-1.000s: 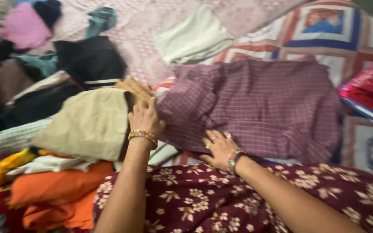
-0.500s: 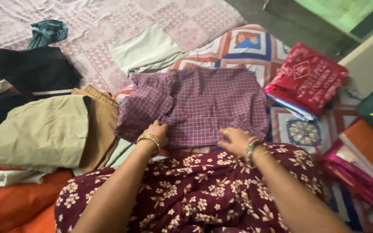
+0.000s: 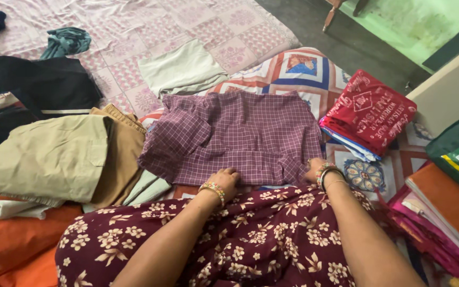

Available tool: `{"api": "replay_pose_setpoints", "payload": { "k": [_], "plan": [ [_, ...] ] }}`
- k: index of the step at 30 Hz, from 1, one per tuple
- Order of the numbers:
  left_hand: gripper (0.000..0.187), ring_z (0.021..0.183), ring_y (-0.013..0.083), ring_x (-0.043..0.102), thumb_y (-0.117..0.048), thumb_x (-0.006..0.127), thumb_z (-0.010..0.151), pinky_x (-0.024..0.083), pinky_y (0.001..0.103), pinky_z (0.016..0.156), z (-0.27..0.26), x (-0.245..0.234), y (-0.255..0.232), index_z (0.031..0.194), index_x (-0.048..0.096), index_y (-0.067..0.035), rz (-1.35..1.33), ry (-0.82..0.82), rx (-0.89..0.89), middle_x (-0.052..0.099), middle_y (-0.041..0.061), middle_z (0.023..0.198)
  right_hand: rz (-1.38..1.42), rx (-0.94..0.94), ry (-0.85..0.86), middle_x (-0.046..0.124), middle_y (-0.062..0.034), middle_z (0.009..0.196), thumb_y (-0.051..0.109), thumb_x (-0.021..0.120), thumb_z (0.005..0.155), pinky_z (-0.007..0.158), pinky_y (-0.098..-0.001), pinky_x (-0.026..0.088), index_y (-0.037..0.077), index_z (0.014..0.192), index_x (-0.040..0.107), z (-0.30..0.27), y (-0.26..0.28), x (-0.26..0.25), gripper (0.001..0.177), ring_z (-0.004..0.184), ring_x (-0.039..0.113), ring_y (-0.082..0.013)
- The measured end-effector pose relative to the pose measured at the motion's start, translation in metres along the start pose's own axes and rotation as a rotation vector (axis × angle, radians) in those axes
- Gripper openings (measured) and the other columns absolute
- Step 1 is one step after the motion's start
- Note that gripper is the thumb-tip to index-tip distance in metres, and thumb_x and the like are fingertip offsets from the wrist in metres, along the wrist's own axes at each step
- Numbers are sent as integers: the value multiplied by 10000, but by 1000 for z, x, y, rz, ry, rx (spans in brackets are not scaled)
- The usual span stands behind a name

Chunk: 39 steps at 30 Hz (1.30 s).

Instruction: The person folds several garments on a bed, including a red t-shirt, a beige shirt, a purple checkered shirt, and a light green shirt. Each item is smoothed, folded into a compact rectangle, and placed in a growing stack.

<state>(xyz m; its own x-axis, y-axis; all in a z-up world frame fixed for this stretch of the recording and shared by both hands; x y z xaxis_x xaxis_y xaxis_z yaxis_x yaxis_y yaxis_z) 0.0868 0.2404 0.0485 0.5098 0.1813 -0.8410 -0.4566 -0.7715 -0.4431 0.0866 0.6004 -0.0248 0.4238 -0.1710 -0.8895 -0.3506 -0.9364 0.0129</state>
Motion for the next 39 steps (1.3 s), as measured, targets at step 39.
{"api": "replay_pose_setpoints", "payload": {
  "k": [39],
  "plan": [
    [688,1493,320,320,-518,688,892,346,505,1163,14,4,10,1458,495,-178,42,73,1,325,123,1613,868,339,239,665,-119,1246,9,671,814,834,-543,586,154,1540,430,11,-66,18,778,1075,684,-343]
  ]
}}
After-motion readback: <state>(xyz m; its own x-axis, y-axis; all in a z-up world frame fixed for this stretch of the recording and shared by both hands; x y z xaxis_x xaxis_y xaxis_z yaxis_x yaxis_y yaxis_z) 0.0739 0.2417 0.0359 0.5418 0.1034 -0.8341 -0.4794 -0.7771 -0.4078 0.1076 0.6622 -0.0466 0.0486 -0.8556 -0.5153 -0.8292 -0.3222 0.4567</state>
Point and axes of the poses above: each hand's wrist, its own z-axis towards the middle knuckle, its own x-axis out of the palm, y = z × x, the point moved 8 cm from there along z, towards the middle knuckle
